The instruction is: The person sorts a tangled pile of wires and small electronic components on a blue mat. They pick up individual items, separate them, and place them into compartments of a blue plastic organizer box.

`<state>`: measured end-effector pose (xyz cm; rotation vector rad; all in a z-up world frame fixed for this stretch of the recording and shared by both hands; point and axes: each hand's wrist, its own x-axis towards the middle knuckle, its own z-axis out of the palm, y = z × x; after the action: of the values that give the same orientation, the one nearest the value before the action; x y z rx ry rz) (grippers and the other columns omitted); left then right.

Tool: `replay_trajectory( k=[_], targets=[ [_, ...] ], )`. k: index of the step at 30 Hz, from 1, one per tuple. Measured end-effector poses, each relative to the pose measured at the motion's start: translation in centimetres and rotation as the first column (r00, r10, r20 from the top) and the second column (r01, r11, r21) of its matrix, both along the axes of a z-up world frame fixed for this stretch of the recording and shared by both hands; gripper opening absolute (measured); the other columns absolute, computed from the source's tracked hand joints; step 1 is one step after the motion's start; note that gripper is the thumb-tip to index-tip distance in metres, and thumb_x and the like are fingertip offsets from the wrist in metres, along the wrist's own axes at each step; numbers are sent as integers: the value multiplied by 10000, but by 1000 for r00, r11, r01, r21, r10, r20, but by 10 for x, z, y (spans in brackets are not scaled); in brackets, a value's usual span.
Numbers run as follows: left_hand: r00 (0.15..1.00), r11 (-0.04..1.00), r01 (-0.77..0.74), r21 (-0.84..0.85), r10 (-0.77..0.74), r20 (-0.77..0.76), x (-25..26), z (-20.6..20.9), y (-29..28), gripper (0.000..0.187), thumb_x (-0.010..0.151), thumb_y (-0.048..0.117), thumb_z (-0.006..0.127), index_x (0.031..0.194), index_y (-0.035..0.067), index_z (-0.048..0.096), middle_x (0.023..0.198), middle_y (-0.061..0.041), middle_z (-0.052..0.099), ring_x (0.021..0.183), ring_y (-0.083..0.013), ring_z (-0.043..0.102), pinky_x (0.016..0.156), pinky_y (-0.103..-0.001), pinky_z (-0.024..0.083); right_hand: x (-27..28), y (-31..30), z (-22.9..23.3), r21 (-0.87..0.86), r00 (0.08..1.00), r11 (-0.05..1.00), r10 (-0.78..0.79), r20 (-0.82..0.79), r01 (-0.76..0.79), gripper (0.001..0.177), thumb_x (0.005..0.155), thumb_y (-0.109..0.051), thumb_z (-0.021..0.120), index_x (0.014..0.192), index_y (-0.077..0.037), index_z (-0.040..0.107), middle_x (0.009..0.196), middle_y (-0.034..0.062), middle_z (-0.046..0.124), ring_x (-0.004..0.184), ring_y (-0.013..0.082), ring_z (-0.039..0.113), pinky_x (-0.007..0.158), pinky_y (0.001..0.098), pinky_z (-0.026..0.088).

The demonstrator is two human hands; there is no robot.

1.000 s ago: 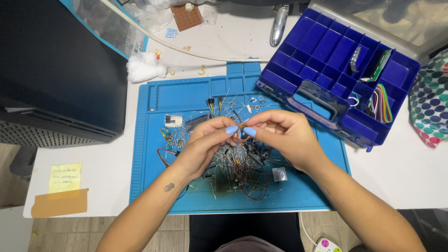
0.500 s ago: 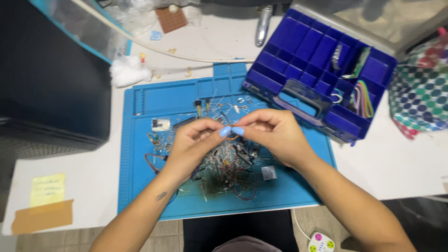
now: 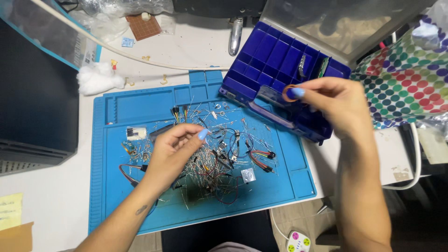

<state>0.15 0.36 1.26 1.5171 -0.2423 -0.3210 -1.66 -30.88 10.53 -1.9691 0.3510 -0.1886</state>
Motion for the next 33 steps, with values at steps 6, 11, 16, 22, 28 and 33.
replay_trajectory(
  k=[6, 11, 16, 22, 28, 33],
  targets=[
    [998, 998, 37, 43, -40, 58, -2, 7, 3, 190, 925, 220, 689, 1045, 92, 763, 890, -7, 754, 806, -81, 654, 740, -220, 525, -3, -47, -20, -228, 987, 963, -158, -35, 146, 52, 937, -108, 809, 965, -76, 779, 777, 4, 699, 687, 29, 567, 614, 171, 436],
    [999, 999, 20, 34, -22, 50, -3, 9, 4, 195, 924, 236, 688, 1025, 83, 756, 857, -11, 738, 768, -77, 644, 707, -210, 514, 2, -52, -31, -279, 988, 955, -134, -83, 106, 56, 954, -108, 799, 966, -57, 779, 748, 18, 675, 647, 54, 523, 571, 207, 396],
    [998, 1000, 14, 16, -15, 67, -5, 11, 6, 165, 926, 216, 691, 1021, 95, 752, 888, -4, 728, 779, -74, 627, 693, -207, 499, 9, -49, -34, -313, 987, 950, -75, -144, 26, 64, 980, -111, 762, 1019, -64, 783, 825, 43, 715, 718, 76, 570, 629, 225, 440],
    [993, 999, 12, 42, -16, 113, -7, 15, 7, 166, 934, 225, 667, 1015, 105, 748, 890, 12, 718, 799, -69, 615, 724, -215, 499, 13, -54, -45, -406, 994, 913, -13, -111, -34, 57, 969, -112, 791, 1019, -85, 788, 875, 46, 725, 756, 90, 587, 640, 239, 471],
    [993, 998, 19, 67, -27, 117, -6, 18, 9, 168, 931, 235, 674, 1009, 107, 750, 873, 11, 706, 758, -63, 588, 686, -207, 489, 20, -75, -71, -725, 992, 688, 106, 67, -24, 98, 922, -109, 838, 1011, -145, 819, 971, 48, 732, 801, 164, 623, 742, 306, 450],
    [995, 996, 17, 88, -26, 100, -7, 17, 8, 154, 927, 224, 678, 997, 111, 756, 873, 13, 709, 756, -64, 583, 684, -210, 493, 15, -70, -80, -841, 972, 534, 141, 189, 86, 143, 899, -41, 833, 993, -149, 835, 924, 63, 748, 862, 262, 606, 840, 381, 457]
  ],
)
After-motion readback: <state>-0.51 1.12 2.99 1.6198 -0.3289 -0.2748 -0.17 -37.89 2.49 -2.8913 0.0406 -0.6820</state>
